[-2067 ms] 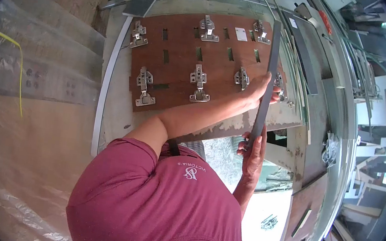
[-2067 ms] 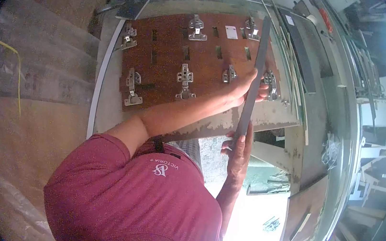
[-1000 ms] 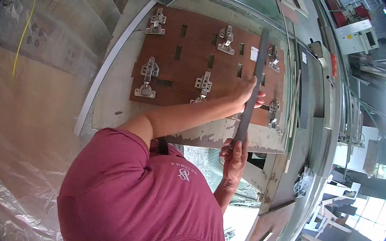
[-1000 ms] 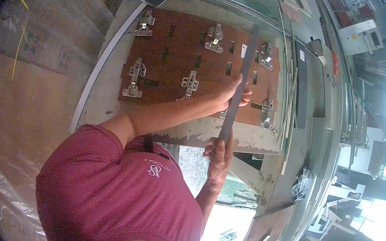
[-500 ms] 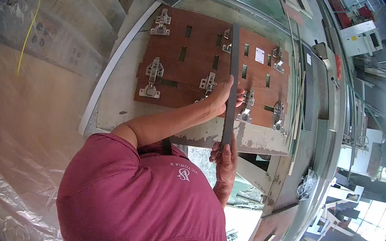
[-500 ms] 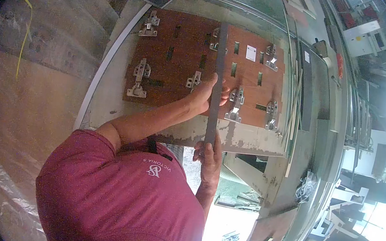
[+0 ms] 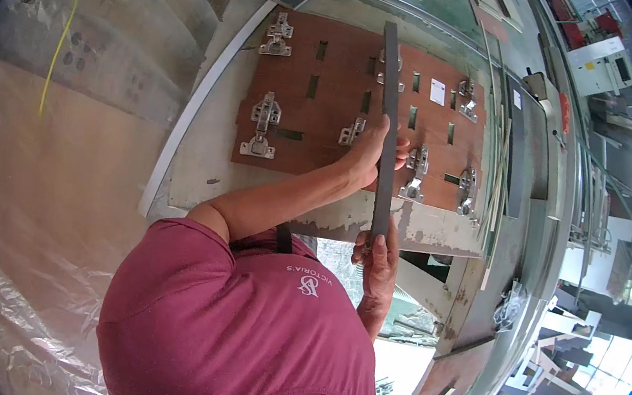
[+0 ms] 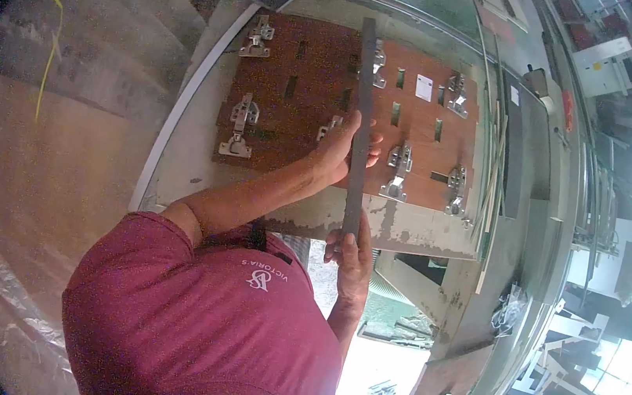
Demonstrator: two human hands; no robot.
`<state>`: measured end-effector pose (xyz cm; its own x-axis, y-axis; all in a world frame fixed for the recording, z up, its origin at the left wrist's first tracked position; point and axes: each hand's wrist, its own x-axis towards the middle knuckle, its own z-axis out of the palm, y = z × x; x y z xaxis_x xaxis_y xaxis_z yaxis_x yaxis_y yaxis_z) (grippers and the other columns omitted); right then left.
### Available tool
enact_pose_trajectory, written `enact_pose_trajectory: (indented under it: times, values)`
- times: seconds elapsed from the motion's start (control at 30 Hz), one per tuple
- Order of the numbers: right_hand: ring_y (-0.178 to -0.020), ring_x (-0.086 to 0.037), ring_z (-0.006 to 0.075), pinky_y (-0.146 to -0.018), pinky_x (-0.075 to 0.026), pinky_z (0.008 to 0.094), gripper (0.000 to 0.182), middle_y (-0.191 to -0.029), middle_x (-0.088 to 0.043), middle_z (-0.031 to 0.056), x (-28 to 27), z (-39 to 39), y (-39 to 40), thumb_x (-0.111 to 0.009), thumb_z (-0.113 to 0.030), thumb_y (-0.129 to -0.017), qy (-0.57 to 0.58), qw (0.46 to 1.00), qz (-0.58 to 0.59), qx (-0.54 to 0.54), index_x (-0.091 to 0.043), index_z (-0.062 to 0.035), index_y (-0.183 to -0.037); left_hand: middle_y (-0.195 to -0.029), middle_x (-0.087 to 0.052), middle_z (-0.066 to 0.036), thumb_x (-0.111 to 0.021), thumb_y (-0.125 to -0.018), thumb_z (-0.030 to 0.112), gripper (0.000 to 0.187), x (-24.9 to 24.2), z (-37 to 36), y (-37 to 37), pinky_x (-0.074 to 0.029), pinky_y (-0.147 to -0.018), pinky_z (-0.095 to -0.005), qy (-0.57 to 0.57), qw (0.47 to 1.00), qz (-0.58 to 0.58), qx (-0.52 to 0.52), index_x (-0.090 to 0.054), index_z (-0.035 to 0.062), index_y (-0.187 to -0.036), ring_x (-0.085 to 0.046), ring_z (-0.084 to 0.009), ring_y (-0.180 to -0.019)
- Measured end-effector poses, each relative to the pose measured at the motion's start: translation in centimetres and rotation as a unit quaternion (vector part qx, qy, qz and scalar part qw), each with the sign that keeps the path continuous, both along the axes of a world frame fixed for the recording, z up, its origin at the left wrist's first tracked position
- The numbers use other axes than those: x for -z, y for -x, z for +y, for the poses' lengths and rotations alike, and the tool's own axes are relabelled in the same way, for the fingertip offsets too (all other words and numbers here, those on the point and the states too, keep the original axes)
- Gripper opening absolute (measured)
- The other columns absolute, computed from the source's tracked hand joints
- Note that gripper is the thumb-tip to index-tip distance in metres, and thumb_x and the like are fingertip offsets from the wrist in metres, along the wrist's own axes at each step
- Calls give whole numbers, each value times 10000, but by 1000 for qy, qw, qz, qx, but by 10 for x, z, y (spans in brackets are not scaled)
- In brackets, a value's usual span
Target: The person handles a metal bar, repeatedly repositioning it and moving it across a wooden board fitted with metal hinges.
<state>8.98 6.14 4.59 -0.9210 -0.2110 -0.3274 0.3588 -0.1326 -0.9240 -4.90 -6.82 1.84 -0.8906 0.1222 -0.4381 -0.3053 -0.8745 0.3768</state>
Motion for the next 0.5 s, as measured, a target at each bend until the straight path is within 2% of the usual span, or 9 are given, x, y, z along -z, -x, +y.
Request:
enact_pose_trajectory:
  times: [0.27,0.33,0.5]
  values:
    - [-581,-491,100,-484,-396,216,663,-733,-538,64,-3,-26,11,-488,-404,-853,-4,997,12,-72,-270,4,-1328,-816,-534,-120,-363,-920,404,367,6,-62,-23,-450,-590,-350,-46,992,23,-117,-403,59,-1037,-525,-200,-652]
    - [-592,-493,100,-504,-400,221,646,-729,-537,59,-5,-33,14,-480,-388,-862,20,993,14,-112,-268,4,-1330,-821,-532,-109,-380,-913,407,383,5,-74,-28,-451,-611,-373,-11,989,17,-146,-448,55,-1044,-512,-208,-673]
    - [-599,-492,100,-524,-403,226,630,-725,-537,53,-4,-44,17,-476,-381,-868,10,989,5,-145,-270,-12,-1335,-841,-540,-106,-380,-911,410,384,12,-91,-33,-466,-650,-385,32,986,-13,-164,-456,59,-1048,-519,-211,-694]
